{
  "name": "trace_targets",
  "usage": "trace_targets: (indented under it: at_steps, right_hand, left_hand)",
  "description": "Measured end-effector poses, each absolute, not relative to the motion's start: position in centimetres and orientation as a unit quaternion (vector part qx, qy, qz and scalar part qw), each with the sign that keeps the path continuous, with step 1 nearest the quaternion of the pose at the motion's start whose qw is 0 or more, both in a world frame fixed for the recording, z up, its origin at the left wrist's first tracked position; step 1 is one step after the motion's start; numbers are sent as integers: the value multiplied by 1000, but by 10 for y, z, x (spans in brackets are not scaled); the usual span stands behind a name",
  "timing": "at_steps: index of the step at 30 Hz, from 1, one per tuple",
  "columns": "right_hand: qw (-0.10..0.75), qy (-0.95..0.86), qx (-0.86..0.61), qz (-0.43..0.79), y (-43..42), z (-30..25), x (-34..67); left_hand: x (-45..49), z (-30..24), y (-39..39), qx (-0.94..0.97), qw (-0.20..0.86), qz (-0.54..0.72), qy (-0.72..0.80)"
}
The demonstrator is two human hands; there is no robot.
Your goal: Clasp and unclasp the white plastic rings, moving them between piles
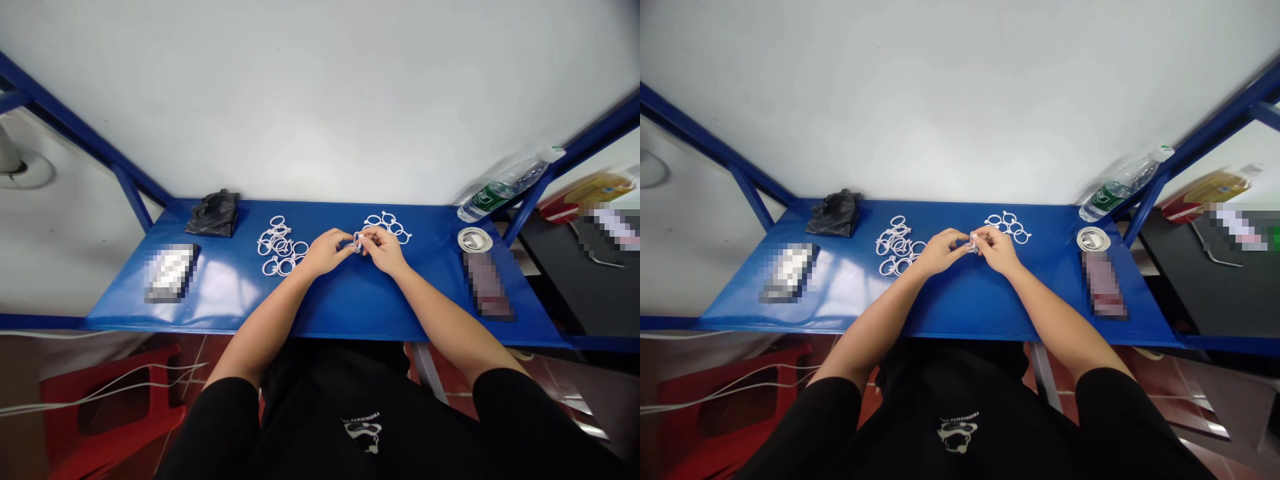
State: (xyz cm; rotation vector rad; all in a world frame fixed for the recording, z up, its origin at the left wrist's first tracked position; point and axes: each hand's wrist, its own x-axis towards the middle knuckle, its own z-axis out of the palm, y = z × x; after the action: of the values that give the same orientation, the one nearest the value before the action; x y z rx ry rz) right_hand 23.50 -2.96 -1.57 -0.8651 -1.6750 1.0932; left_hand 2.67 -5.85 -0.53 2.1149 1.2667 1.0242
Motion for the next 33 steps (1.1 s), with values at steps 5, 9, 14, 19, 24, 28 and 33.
trace_targets:
  at_steps: [5, 9, 14, 19, 24, 28, 33]
  right_hand:
    - [481, -637, -348, 493, -24, -12, 236]
    - [514, -580, -352, 525, -16, -12, 237]
    - [519, -501, -349, 598, -8, -11, 240]
    - [551, -431, -345, 626, -2, -8, 245]
    - [534, -481, -376, 584, -6, -9, 242]
    - [488, -535, -384, 572, -14, -12, 236]
    - [465, -575, -385, 552, -19, -14, 232]
  left_hand:
    - [27, -8, -56, 777, 235, 338, 477]
    - [24, -9, -53, 735, 265, 405, 475]
    - [17, 0, -57, 733, 354, 410, 412]
    - [12, 3, -55, 693, 392, 465, 387]
    - [3, -3, -50, 690, 224, 428, 540]
    - [-1, -2, -53, 717, 119, 238, 644]
    - [5, 4, -59, 717, 78, 221, 657]
